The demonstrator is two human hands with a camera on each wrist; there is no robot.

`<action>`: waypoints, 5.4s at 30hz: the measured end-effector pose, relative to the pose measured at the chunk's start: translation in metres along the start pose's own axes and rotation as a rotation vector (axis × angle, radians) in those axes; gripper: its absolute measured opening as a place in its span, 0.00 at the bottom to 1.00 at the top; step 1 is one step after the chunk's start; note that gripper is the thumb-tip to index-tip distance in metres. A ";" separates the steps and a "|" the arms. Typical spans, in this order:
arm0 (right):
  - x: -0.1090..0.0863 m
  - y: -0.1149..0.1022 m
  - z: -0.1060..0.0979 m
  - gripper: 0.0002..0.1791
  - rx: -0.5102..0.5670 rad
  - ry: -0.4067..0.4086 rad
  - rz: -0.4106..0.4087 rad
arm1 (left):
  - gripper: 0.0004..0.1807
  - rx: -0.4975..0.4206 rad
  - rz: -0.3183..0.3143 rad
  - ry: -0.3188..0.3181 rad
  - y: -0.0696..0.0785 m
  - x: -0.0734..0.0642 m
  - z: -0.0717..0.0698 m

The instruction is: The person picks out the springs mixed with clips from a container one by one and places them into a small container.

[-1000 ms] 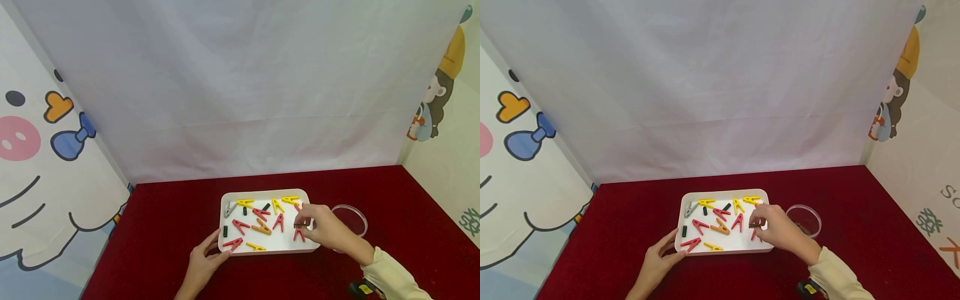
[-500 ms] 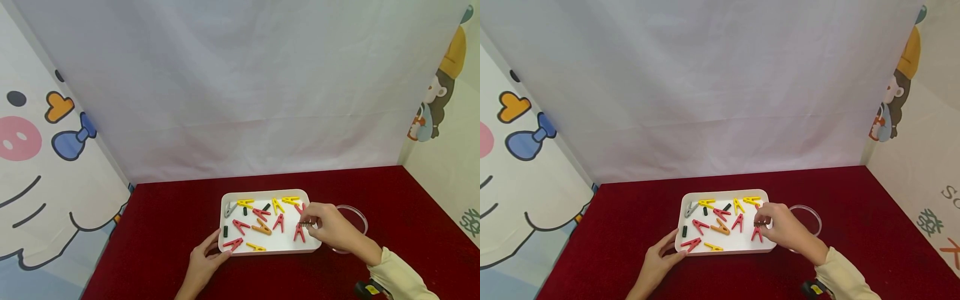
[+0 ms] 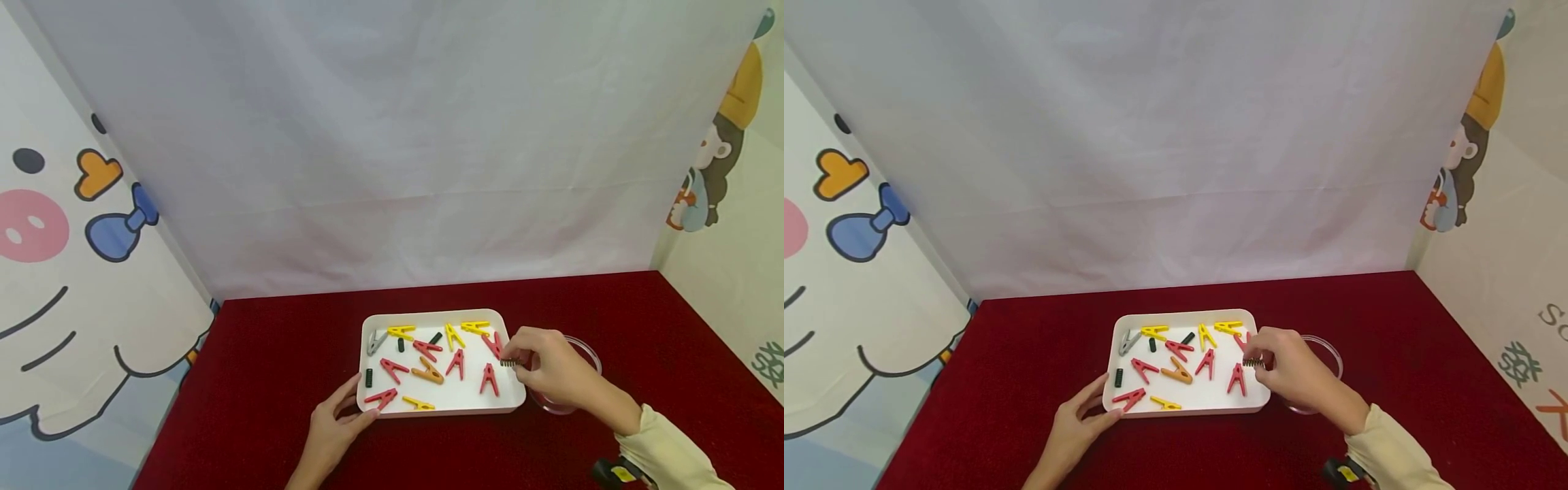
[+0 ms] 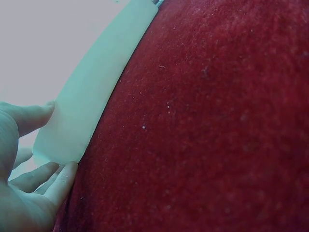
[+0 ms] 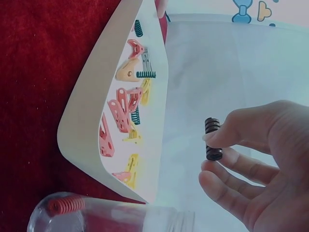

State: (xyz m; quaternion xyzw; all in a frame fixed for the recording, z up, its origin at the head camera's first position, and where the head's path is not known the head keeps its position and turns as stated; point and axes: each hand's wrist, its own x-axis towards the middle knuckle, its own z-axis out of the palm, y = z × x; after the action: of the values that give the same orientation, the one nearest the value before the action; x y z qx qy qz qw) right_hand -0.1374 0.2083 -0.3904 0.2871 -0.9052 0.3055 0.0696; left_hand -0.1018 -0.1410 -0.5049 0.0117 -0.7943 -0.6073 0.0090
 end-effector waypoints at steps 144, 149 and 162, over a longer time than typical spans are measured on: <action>0.027 0.011 0.006 0.10 -0.024 0.068 0.157 | 0.38 -0.021 0.016 -0.015 -0.001 0.000 -0.001; 0.032 0.010 0.013 0.10 -0.011 0.058 0.173 | 0.38 -0.041 0.025 -0.010 0.000 -0.001 0.000; 0.048 0.011 0.032 0.09 0.068 0.064 0.158 | 0.37 -0.024 0.027 -0.019 -0.002 0.002 -0.002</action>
State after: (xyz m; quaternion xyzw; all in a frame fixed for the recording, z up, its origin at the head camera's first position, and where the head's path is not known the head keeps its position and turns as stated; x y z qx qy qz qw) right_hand -0.1818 0.1737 -0.4071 0.2070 -0.9116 0.3494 0.0642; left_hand -0.1036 -0.1433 -0.5059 -0.0050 -0.7872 -0.6166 0.0099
